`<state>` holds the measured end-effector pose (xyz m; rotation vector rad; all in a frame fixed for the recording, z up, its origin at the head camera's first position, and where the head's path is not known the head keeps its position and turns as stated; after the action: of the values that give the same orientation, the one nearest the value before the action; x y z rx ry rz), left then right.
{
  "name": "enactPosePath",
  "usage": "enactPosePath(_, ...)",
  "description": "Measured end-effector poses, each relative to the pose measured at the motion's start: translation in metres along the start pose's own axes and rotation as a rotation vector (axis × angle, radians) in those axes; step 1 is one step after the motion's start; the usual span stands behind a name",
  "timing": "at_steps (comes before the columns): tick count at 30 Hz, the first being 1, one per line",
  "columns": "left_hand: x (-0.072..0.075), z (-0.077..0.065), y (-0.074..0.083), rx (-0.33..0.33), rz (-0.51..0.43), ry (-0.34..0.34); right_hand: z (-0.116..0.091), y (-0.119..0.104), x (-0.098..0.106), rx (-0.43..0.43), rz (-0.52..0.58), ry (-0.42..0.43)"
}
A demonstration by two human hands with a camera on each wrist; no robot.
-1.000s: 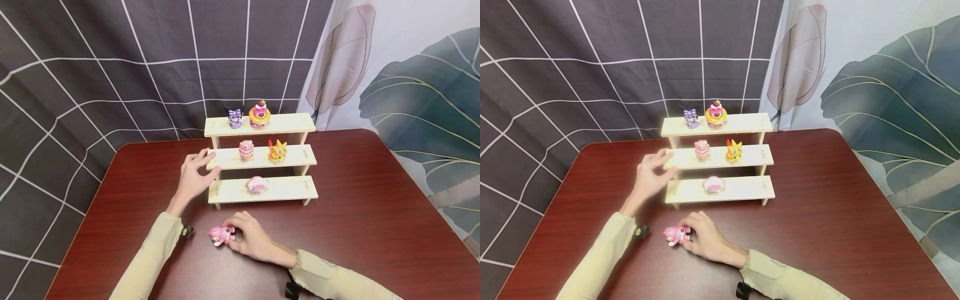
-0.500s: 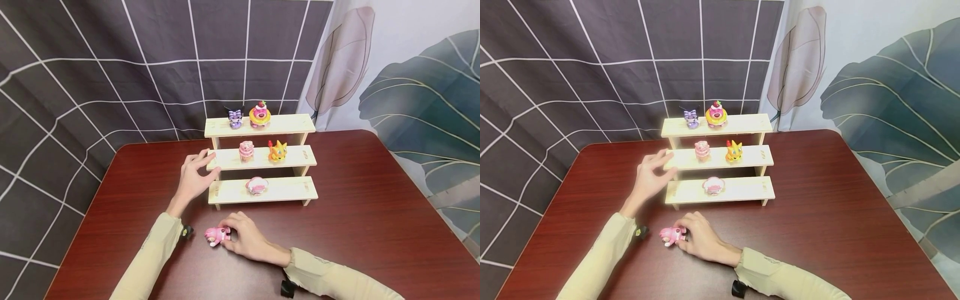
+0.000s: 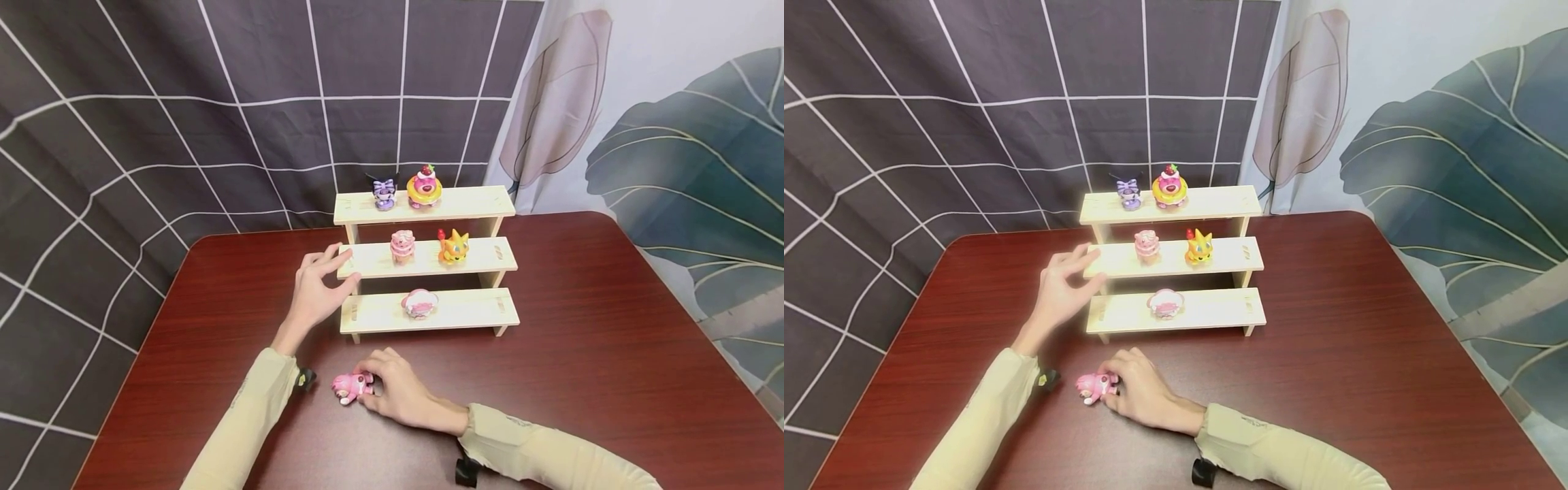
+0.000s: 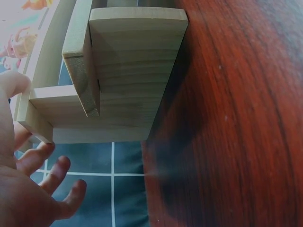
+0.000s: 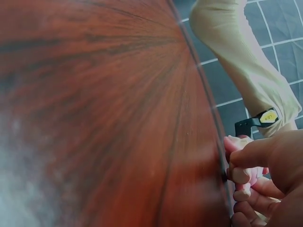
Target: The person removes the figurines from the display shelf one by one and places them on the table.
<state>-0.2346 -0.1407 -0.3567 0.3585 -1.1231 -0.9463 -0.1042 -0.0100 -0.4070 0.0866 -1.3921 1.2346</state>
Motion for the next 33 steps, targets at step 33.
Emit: enactPosePath(33,-0.001,0.0,0.0,-0.006,-0.008,0.009,-0.003,-0.004,-0.002,-0.004,-0.076,-0.017)
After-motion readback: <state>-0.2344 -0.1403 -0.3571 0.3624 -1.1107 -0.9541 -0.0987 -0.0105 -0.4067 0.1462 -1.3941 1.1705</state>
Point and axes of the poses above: each hand's wrist, its own z-axis towards the middle knuckle, its own x-axis out of the back of the hand, y = z × x, the point moved 9 cm from there along z, towards the middle knuckle, and after that the axes turned 7 degrees about -y, right-handed, at the moved point
